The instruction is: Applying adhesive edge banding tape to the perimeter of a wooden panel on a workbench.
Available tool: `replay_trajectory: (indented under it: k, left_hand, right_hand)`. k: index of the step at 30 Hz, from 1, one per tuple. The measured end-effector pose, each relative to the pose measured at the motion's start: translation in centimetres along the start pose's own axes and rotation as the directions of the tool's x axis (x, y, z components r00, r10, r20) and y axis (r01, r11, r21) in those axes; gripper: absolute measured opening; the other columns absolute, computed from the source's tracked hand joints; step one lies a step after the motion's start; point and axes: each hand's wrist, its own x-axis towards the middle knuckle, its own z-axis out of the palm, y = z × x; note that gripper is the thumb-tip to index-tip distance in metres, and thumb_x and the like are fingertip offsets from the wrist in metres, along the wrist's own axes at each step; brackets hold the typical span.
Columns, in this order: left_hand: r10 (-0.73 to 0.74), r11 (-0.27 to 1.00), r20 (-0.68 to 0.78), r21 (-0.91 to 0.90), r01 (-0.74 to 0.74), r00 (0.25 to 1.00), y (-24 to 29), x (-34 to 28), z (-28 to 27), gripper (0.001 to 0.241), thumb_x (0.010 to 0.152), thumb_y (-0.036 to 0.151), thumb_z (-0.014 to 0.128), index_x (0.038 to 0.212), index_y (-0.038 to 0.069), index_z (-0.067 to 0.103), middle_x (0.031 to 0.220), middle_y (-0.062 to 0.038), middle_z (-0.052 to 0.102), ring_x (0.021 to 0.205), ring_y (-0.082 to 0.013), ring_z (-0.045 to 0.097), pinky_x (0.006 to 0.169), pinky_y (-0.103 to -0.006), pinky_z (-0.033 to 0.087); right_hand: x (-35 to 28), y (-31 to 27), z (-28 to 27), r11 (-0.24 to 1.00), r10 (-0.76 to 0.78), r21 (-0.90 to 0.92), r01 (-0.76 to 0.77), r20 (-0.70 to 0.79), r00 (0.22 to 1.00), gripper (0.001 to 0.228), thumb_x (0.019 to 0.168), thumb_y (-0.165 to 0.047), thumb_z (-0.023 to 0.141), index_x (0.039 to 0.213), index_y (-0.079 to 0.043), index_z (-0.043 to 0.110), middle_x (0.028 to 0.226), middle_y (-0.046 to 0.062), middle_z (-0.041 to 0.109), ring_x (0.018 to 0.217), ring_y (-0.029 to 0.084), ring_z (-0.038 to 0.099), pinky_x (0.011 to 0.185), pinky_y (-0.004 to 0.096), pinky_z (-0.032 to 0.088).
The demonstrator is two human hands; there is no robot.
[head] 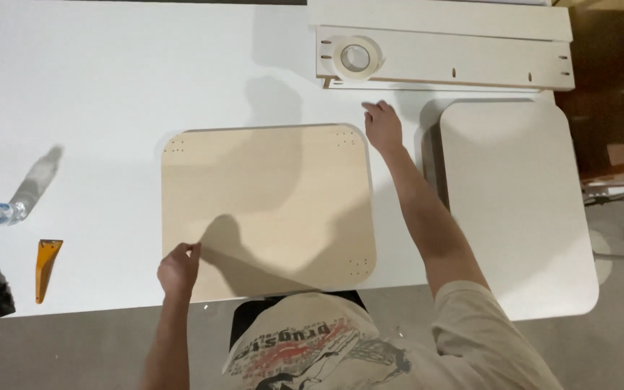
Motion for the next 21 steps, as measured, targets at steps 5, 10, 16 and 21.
replay_trajectory:
  k: [5,10,16,21]
  left_hand:
    - [0.084,0.995,0.011,-0.060,-0.083,0.996,5.5,-2.5,-0.7,0.039,0.095,0.052,0.063,0.087,0.017,0.078,0.075,-0.001,0.074,0.069,-0.0226,0.069,0.057,-0.0376,0.052]
    - [0.299,0.912,-0.181,-0.234,-0.336,0.937,7.7,-2.3,-2.6,0.016,0.097,0.028,0.072,0.091,0.015,0.077,0.072,0.003,0.068,0.062,-0.0136,0.062,0.047,-0.0320,0.050]
    - [0.451,0.819,-0.354,-0.202,-0.538,0.819,14.8,3.9,-10.2,0.024,0.090,0.022,0.080,0.114,0.019,0.079,0.104,-0.002,0.075,0.101,-0.0211,0.072,0.088,-0.0350,0.059]
    - [0.661,0.505,-0.332,-0.466,-0.726,0.673,19.1,8.7,-15.5,0.071,0.093,0.017,0.079,0.155,0.012,0.045,0.155,-0.029,0.041,0.139,-0.0505,0.045,0.115,-0.0551,0.044]
  right_hand:
    - [9.9,-0.4,-1.3,0.930,-0.111,-0.325,0.169,0.190,0.976,0.047,0.097,-0.013,0.058,0.144,-0.013,0.058,0.122,0.013,0.060,0.109,0.031,0.060,0.092,0.043,0.051]
    - [12.6,0.8,0.0,0.891,-0.298,-0.297,0.344,0.189,0.936,0.027,0.092,-0.015,0.063,0.117,-0.015,0.072,0.112,0.007,0.066,0.108,0.030,0.060,0.092,0.043,0.048]
    - [4.7,-13.1,-6.5,0.881,-0.393,0.313,0.354,0.070,0.917,0.035,0.084,-0.027,0.081,0.108,-0.002,0.073,0.110,0.016,0.058,0.105,0.037,0.059,0.095,0.042,0.048]
    - [-2.0,-23.6,-7.1,0.681,-0.310,0.683,-0.264,0.595,0.741,0.033,0.094,-0.036,0.067,0.108,-0.007,0.074,0.093,0.009,0.067,0.087,0.026,0.063,0.077,0.041,0.052]
